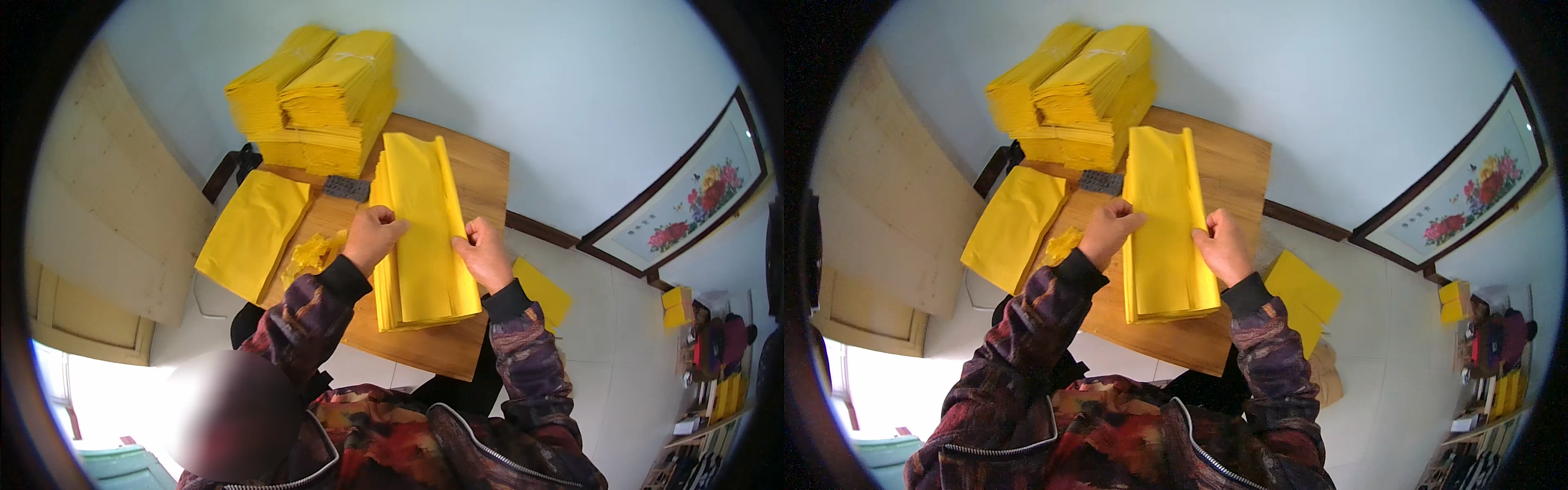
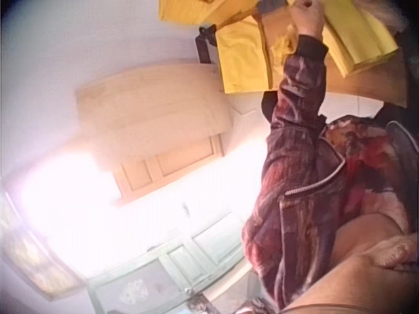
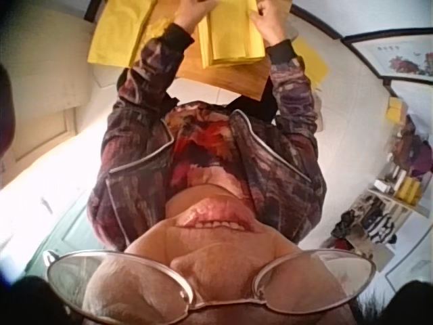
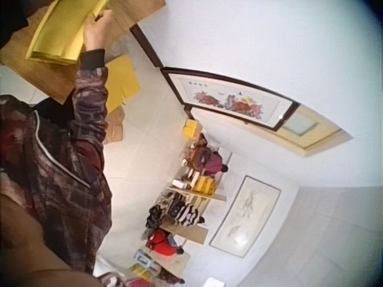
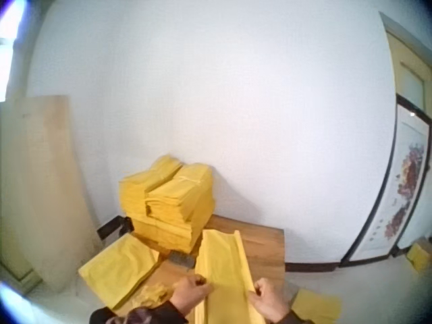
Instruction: The person folds yellow padded envelopes on a wooden table, aligning edges and smoothing creases. They then remove a plastic tie from a stack, separate the envelopes, and restack them neatly.
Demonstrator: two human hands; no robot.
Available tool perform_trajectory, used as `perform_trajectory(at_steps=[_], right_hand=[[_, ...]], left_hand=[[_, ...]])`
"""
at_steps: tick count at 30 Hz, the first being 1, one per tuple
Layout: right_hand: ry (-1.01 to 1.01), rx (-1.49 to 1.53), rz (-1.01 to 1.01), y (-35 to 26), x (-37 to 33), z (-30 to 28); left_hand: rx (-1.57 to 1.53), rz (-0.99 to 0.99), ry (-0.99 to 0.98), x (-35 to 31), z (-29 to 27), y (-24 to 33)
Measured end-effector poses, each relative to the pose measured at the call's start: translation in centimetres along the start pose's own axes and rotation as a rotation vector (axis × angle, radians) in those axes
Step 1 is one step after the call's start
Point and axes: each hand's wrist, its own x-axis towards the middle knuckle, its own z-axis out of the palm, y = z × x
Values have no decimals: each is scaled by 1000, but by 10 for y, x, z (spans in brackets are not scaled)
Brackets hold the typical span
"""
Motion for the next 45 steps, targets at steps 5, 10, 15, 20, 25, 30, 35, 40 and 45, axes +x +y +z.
perform_trajectory(at_steps=[5,10,15,20,25,30,35,40,45], right_hand=[[91,218,-6,5,7,-22],[93,479,70,18,23,-63],[54,529,176,59,45,-93],[61,447,234,129,78,-81],[125,32,199,175,97,-51],[55,-59,73,173,101,-49],[26,-335,178,178,88,-66],[102,-215,100,169,41,-105],[270,37,112,84,-27,-119]], left_hand=[[-2,39,-139,15,17,36],[92,37,-343,62,72,70],[186,-173,-429,92,123,65],[428,-112,-535,118,121,60],[116,159,-596,93,6,69],[467,37,-6,7,-123,22],[1031,25,139,-68,-145,-64],[1156,355,366,-57,-134,-92],[882,282,310,-36,-147,-77]])
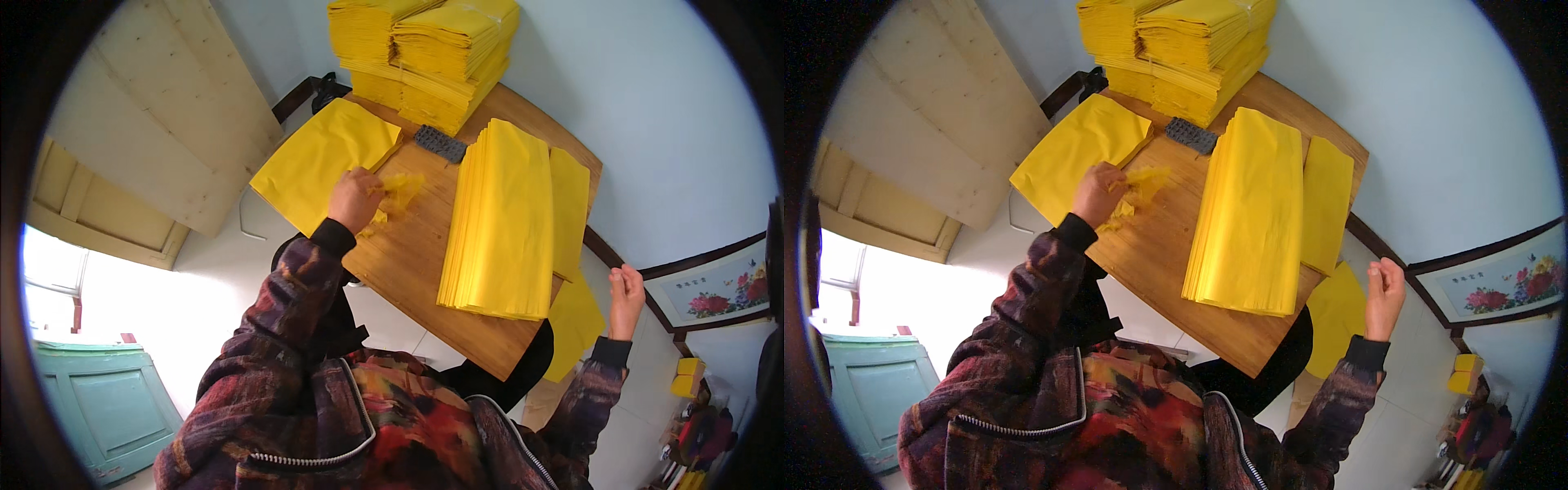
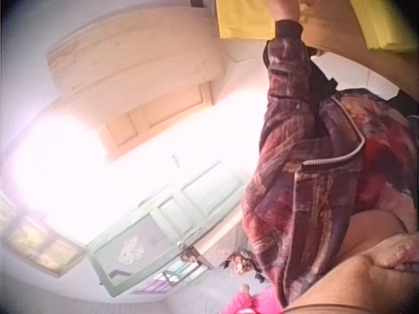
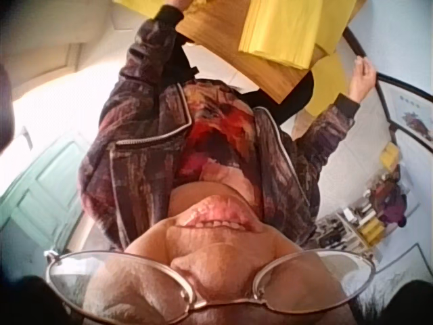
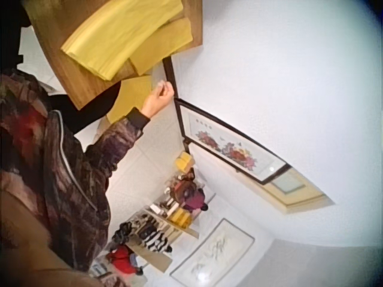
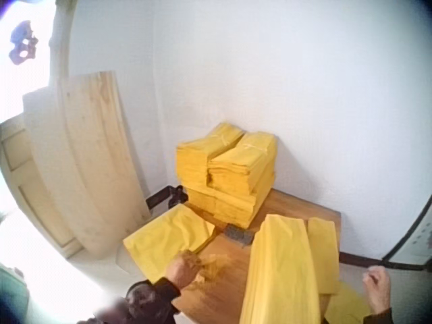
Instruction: The person folds yellow padded envelopes on a wooden table, aligning edges and smoothing creases. They then remove a plastic tie from a stack, separate the envelopes, and restack them neatly.
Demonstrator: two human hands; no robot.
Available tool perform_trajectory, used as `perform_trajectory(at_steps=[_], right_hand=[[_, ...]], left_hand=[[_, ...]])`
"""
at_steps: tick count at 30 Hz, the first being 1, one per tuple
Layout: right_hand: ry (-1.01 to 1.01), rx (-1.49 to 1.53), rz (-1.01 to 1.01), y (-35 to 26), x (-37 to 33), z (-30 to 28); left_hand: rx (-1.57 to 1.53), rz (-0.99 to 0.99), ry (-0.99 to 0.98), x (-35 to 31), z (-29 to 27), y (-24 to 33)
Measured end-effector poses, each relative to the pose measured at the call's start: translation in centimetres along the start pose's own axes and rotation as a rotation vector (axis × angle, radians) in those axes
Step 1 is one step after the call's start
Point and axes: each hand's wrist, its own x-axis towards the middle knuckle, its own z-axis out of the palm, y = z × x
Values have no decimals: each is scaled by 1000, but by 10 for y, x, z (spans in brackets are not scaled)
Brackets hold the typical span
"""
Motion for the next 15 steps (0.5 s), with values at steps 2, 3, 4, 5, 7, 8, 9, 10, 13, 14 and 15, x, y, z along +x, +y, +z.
perform_trajectory(at_steps=[2,3,4,5,7,8,9,10,13,14,15], right_hand=[[24,63,-50,-43,-24,2],[41,98,-76,-64,-35,8],[-10,139,-154,-84,-45,18],[-54,179,-229,-103,-55,31],[-162,174,-362,-135,-74,67],[-227,136,-407,-149,-81,88],[-358,86,-386,-162,-87,108],[-494,79,-422,-172,-92,127],[-476,187,-442,-195,-95,190],[-443,194,-429,-200,-93,205],[-462,303,-409,-204,-91,217]], left_hand=[[-262,-83,-54,10,-17,1],[-393,-82,-49,13,-25,4],[-522,-172,-97,16,-34,7],[-657,-241,-136,18,-43,10],[-910,-321,-199,17,-54,21],[-1029,-333,-218,13,-56,27],[-1147,-344,-240,9,-58,33],[-1194,-348,-249,4,-59,39],[-1290,-287,-302,-12,-58,51],[-1304,-253,-331,-15,-59,52],[-1319,-222,-361,-17,-59,52]])
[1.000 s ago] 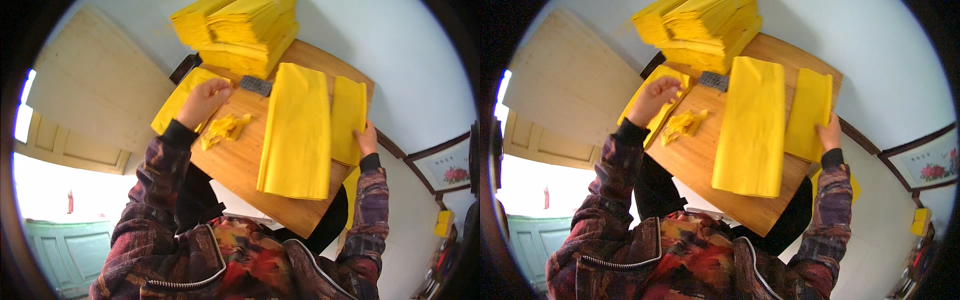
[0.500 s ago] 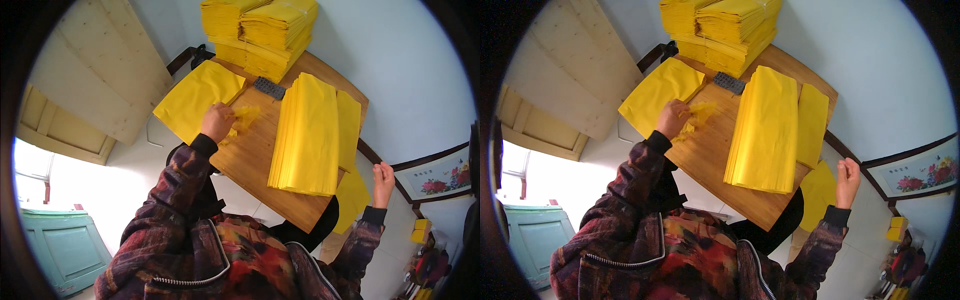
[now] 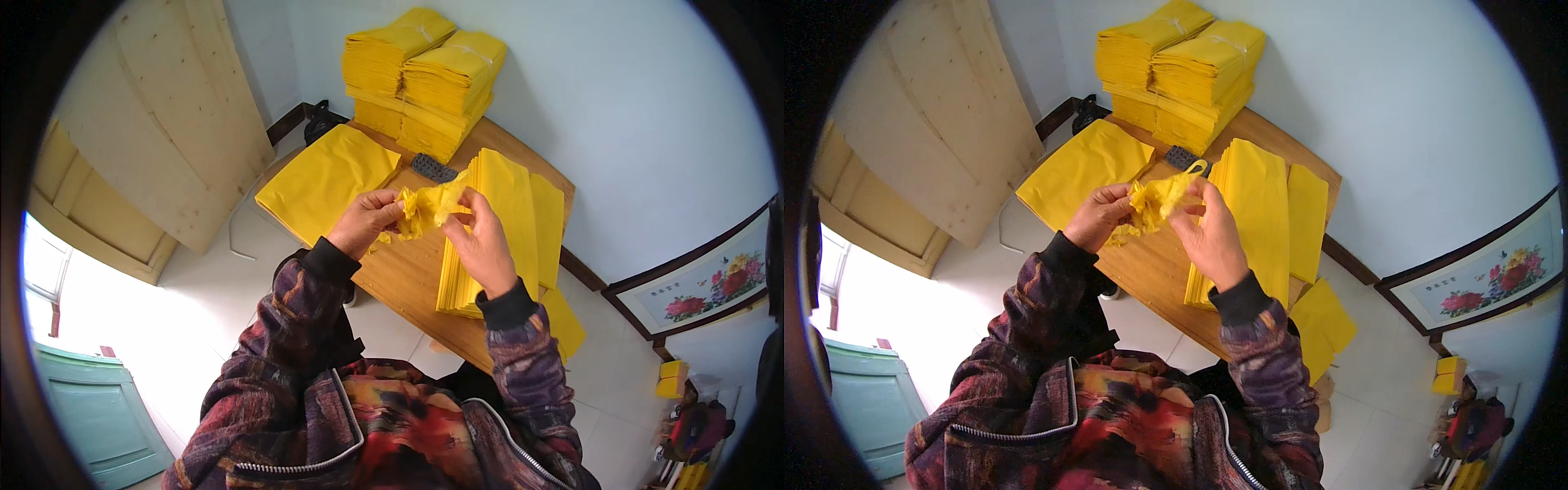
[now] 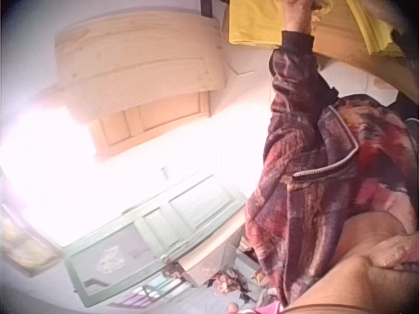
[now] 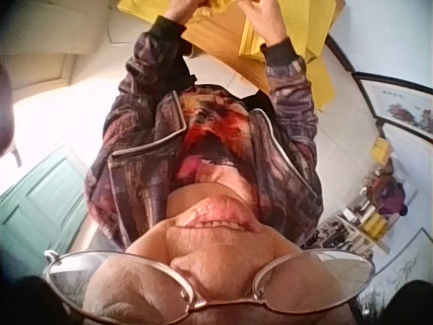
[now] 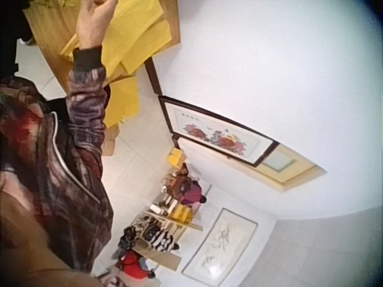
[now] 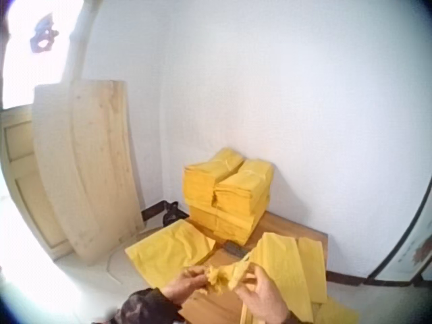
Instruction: The person folds yellow padded envelopes on a wooden table, aligning edges and smoothing creases. They then remove a plastic tie from a stack, separate the envelopes, and restack them neatly.
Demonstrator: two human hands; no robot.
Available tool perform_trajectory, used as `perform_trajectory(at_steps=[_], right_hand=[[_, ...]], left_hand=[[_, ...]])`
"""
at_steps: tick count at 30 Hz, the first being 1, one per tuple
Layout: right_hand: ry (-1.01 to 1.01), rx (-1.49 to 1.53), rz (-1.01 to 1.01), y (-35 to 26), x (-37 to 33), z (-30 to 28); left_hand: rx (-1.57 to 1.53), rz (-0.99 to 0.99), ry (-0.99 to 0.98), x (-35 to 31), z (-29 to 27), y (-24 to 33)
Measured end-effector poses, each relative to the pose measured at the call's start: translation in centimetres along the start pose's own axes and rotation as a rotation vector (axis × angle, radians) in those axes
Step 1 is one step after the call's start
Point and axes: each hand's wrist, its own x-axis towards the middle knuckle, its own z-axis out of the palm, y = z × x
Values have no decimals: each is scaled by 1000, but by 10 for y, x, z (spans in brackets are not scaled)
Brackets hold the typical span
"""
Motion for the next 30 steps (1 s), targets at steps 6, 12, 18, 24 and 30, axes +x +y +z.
perform_trajectory(at_steps=[6,12,18,24,30], right_hand=[[-106,209,229,1,8,18],[-53,-97,244,5,24,18],[-179,-512,205,15,61,19],[-255,-741,52,20,77,20],[-263,-372,277,23,81,30]], left_hand=[[-143,-52,128,-9,-8,-13],[-345,-167,297,-3,-27,-31],[445,-241,209,18,-55,-61],[507,408,348,32,-43,-61],[-198,-102,149,38,-25,-29]])
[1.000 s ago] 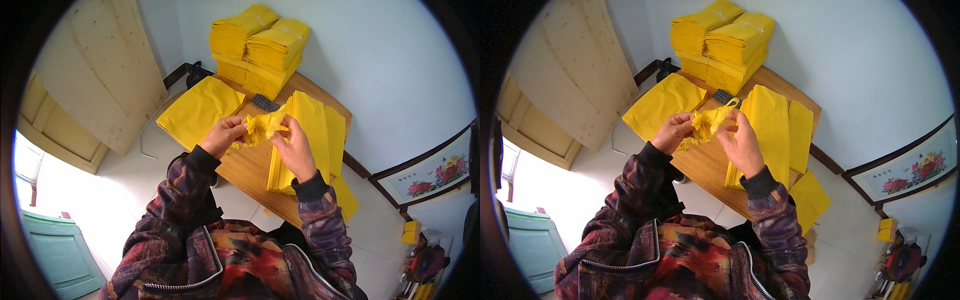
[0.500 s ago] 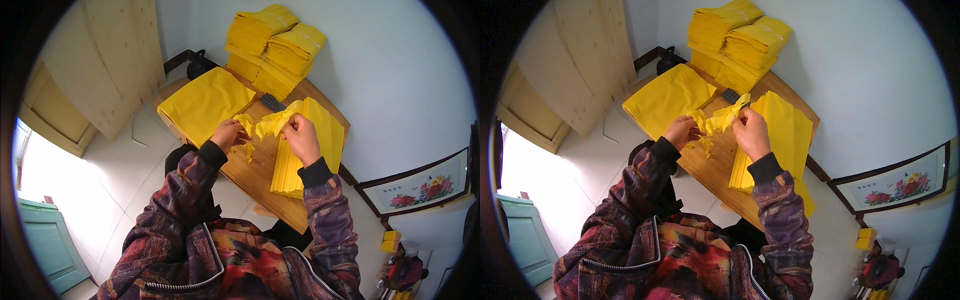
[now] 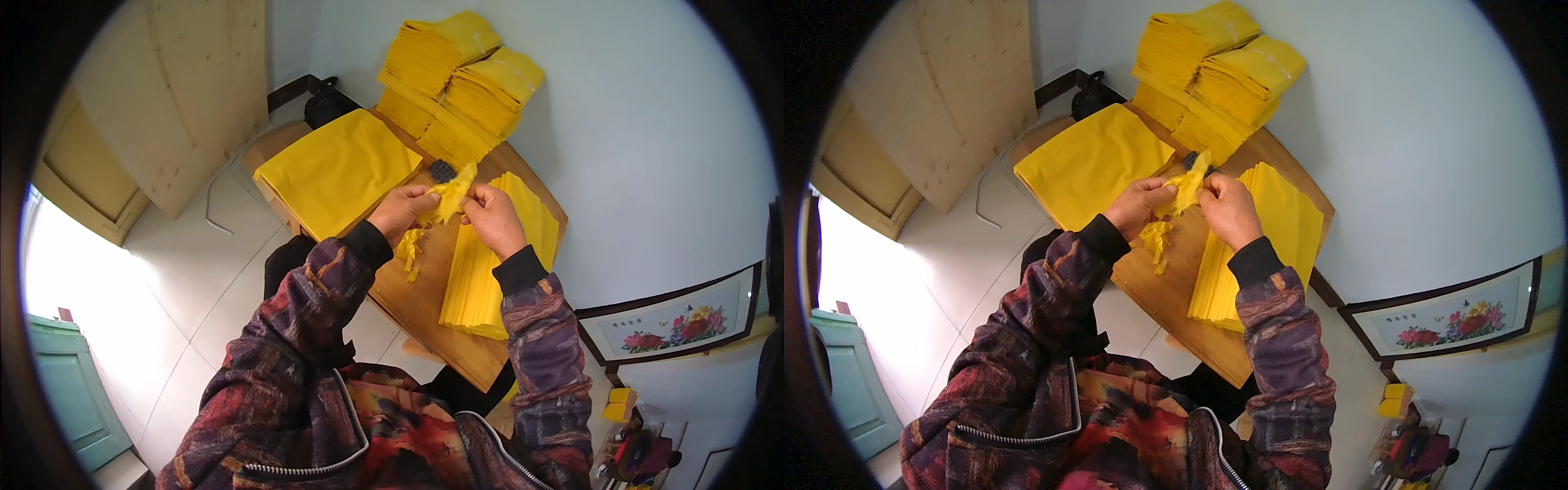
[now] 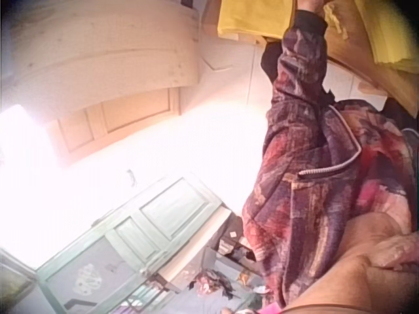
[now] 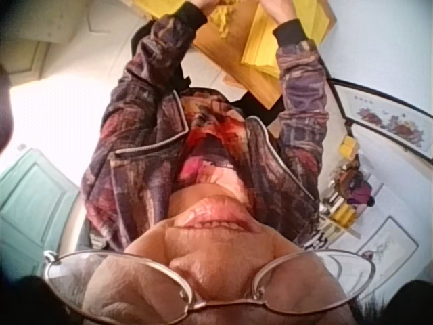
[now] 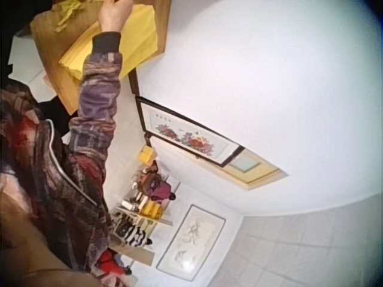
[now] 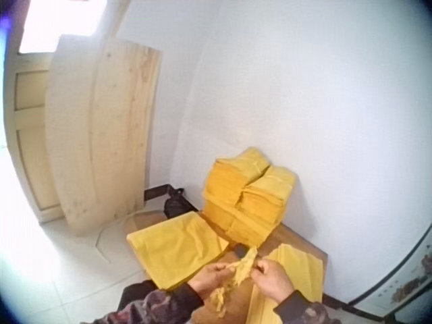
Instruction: The person folds yellow padded envelopes on a wooden table, aligning edges and smoothing creases. They then remove a plastic tie from a stack, separate the envelopes, and restack them neatly.
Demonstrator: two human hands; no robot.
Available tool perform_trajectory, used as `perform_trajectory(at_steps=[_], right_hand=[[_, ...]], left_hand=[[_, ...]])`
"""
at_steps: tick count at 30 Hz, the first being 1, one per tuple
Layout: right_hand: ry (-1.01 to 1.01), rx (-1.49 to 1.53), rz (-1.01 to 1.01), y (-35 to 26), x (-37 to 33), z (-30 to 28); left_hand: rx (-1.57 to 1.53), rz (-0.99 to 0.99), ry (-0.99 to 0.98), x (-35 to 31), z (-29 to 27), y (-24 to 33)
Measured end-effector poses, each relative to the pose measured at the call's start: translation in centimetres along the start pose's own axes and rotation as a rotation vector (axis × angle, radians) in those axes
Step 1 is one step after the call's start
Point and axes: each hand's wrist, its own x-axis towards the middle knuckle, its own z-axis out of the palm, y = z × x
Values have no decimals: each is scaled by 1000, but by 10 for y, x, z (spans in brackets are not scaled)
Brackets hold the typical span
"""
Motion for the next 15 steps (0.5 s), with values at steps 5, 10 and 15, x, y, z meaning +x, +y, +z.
perform_trajectory(at_steps=[5,10,15], right_hand=[[64,312,-9,-3,-11,21],[111,391,96,-1,-5,26],[28,358,170,-4,-16,10]], left_hand=[[-39,104,203,-7,24,-6],[-150,93,186,-17,29,0],[-232,-5,192,-25,13,15]])
